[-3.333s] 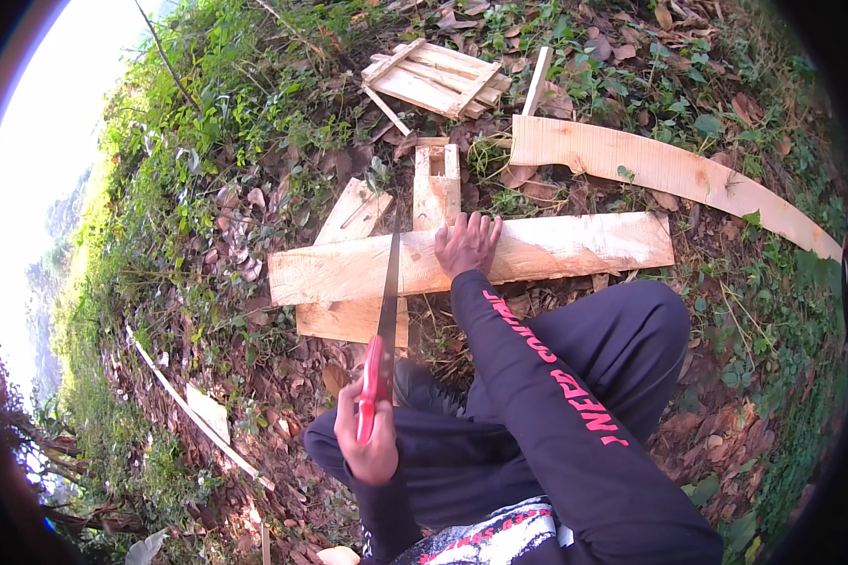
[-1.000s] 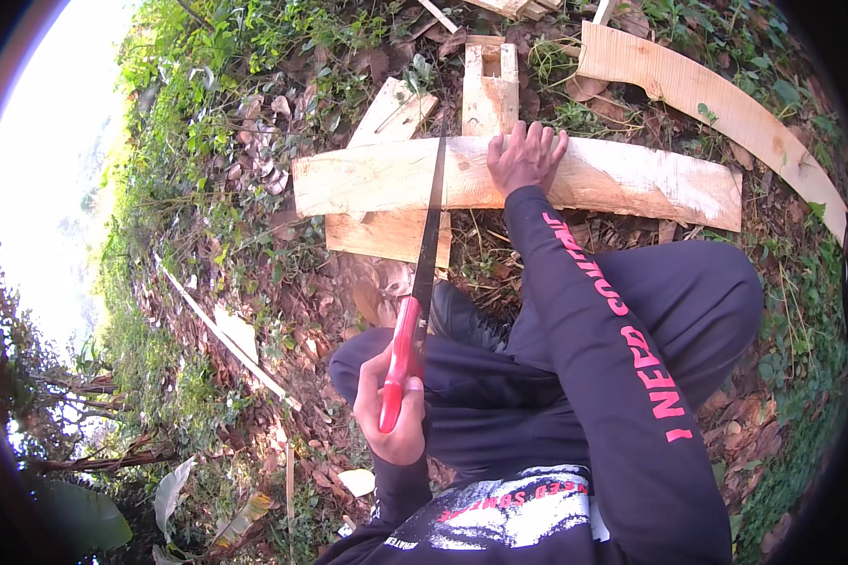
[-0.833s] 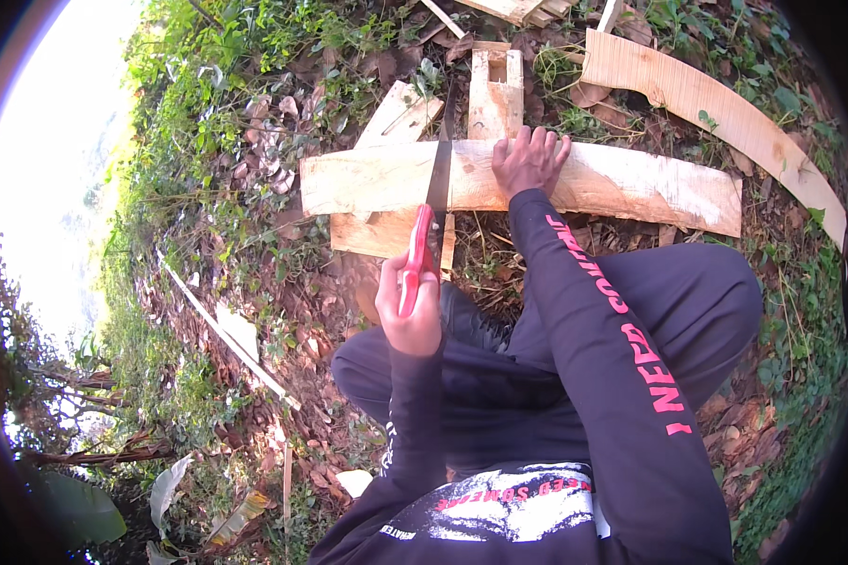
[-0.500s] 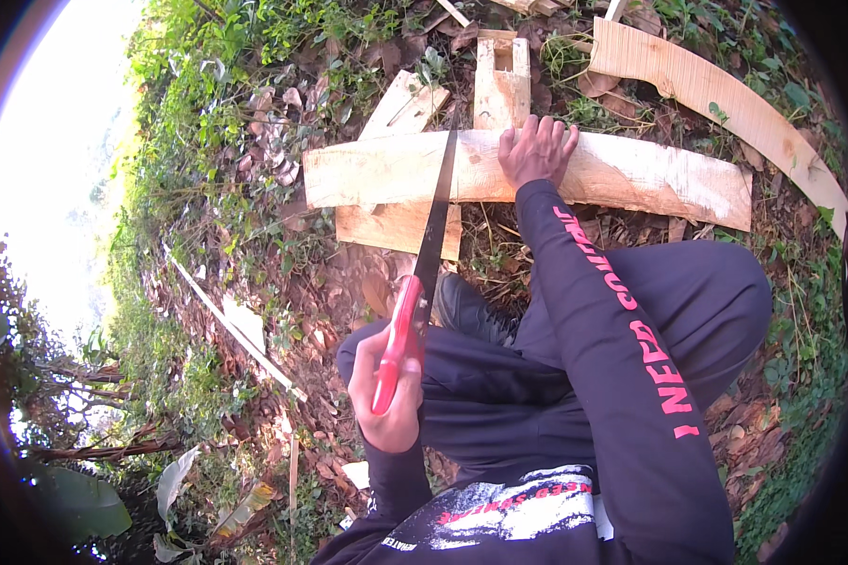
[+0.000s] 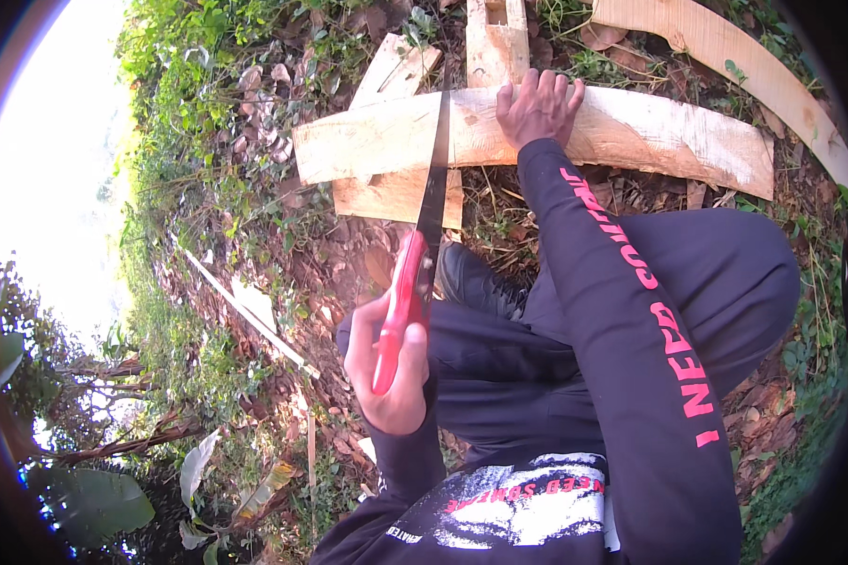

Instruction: The person sits on the ground and uses a red hand saw to cut a wooden plank. They hold the plank steady with one hand while sawing with the other, producing sawdust and separating pieces of wood.

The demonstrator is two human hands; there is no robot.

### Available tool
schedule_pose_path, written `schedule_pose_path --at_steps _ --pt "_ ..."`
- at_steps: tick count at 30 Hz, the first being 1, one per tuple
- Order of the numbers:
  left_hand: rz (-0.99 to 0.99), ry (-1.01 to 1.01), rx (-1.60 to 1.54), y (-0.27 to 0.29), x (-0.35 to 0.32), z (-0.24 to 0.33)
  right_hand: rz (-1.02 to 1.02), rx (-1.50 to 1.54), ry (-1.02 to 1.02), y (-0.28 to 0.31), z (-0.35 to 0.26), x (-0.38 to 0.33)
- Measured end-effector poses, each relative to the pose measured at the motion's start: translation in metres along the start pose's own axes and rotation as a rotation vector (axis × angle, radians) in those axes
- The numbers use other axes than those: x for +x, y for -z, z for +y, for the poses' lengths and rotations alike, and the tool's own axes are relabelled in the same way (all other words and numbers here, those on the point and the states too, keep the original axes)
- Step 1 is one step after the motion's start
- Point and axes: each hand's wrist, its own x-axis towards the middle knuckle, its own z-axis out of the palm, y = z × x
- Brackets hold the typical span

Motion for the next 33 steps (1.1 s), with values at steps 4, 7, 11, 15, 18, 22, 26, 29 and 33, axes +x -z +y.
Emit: schedule_pose_path --at_steps 4,7,11,15,18,22,26,29,33 --pt "-0.009 -0.019 -0.012 -0.006 0.029 0.004 -0.008 -0.054 -0.09 -0.003 -0.015 -0.001" --pt "-0.012 -0.017 0.006 0.012 0.023 -0.009 0.007 -0.088 -0.093 -0.005 -0.015 0.001" --pt "-0.006 0.023 0.009 0.035 -0.019 -0.002 0.054 -0.076 -0.069 -0.008 -0.015 0.0" --pt "-0.019 -0.032 0.052 0.025 0.012 -0.014 0.07 -0.081 -0.049 -0.012 -0.02 -0.01" --pt "0.042 -0.408 0.274 -0.018 0.067 -0.035 0.064 -0.036 -0.06 -0.003 -0.023 -0.004" --pt "-0.021 -0.24 0.166 -0.005 0.051 -0.031 0.018 -0.074 -0.057 0.002 -0.022 -0.008" --pt "-0.042 0.049 0.097 0.022 0.003 -0.006 0.007 -0.112 -0.042 -0.004 -0.02 -0.002" --pt "-0.022 -0.083 0.08 0.028 0.004 -0.003 0.069 -0.116 -0.038 -0.001 -0.02 0.002" --pt "0.005 -0.357 0.3 -0.013 0.056 -0.009 0.019 -0.09 -0.047 0.023 -0.028 0.003"
